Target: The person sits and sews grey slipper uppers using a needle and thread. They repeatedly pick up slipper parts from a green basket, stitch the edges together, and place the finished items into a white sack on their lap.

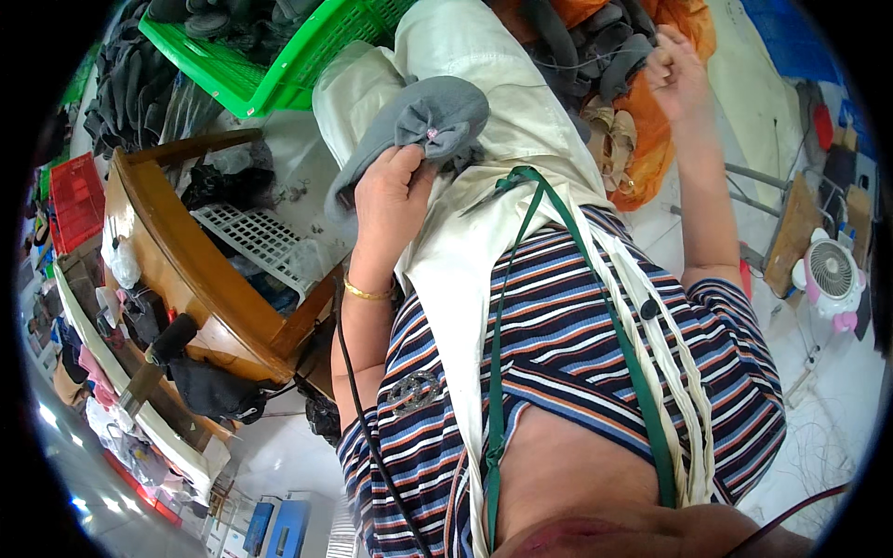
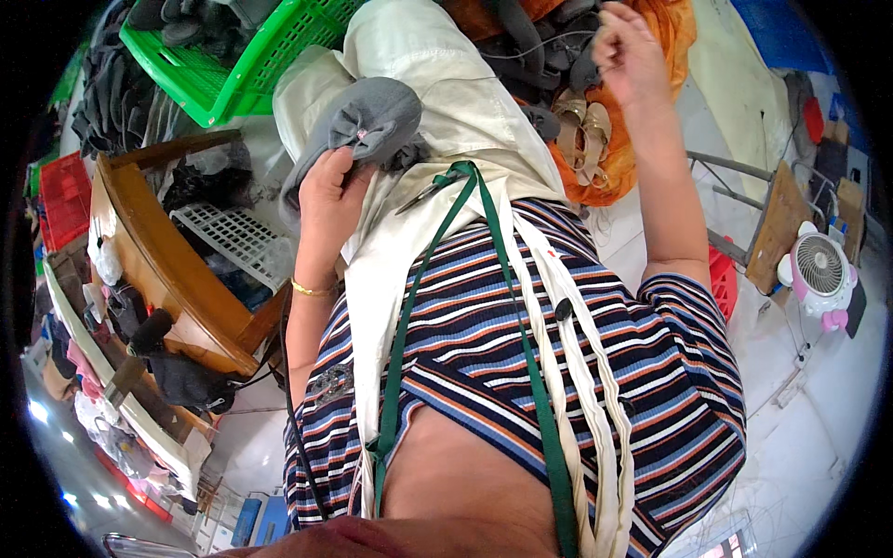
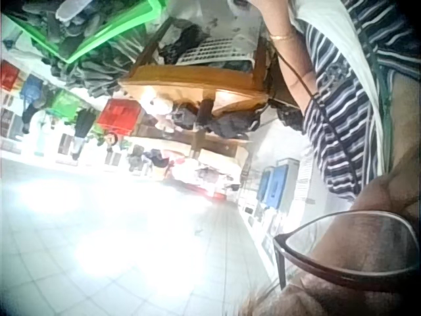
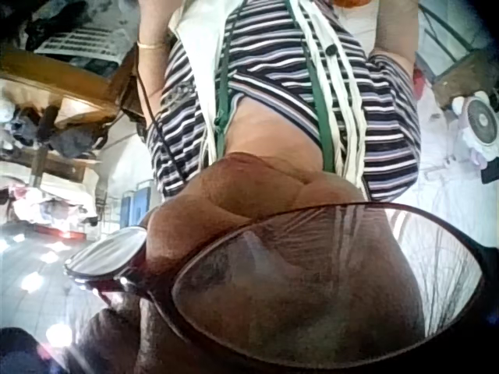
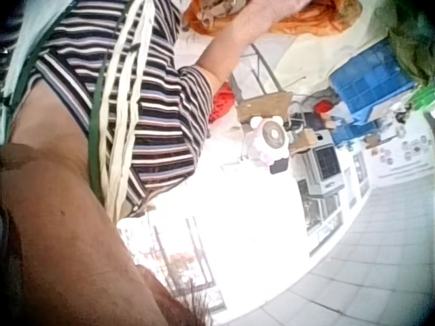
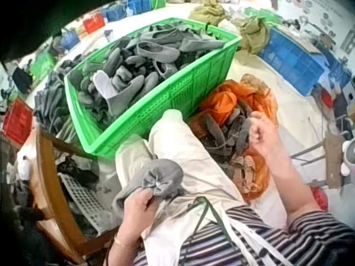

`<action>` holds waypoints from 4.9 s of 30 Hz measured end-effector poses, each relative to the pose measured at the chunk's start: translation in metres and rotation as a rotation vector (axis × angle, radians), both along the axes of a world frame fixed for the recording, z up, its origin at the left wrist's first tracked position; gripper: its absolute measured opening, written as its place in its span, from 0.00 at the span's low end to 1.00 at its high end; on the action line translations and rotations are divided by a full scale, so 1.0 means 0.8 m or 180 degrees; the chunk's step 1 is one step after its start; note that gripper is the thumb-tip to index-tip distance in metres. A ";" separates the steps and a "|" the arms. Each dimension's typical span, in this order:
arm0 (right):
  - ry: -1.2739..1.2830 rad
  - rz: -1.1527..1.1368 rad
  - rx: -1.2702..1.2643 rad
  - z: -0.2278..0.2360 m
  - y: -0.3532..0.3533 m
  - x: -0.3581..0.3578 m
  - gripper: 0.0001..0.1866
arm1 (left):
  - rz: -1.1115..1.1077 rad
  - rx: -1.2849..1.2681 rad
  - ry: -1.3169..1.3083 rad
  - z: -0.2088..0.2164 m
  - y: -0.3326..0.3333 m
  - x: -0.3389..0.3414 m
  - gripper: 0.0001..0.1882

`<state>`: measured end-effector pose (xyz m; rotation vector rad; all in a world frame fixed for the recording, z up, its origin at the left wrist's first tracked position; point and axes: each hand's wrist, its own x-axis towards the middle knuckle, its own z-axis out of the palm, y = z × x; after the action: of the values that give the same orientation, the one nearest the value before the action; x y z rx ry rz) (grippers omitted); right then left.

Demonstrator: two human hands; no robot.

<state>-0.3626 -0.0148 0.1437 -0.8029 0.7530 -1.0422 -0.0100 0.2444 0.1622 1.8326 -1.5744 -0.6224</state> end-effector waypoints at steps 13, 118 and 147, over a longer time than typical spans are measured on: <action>0.2181 0.2122 -0.2093 -0.003 0.163 0.177 0.25 | 0.1156 0.0774 0.2336 0.018 0.039 -0.041 0.04; 0.1927 0.1838 -0.1987 -0.009 0.161 0.221 0.11 | 0.0413 0.0751 0.3548 -0.051 0.008 -0.014 0.14; 0.1684 0.3803 -0.2017 0.041 0.117 0.150 0.10 | -0.0108 -0.1230 -0.0322 -0.005 0.018 -0.068 0.13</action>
<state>-0.2427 0.0785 0.1763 -1.8066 0.2197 0.0748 -0.0646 0.2585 0.1579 1.5689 -1.6597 -0.2199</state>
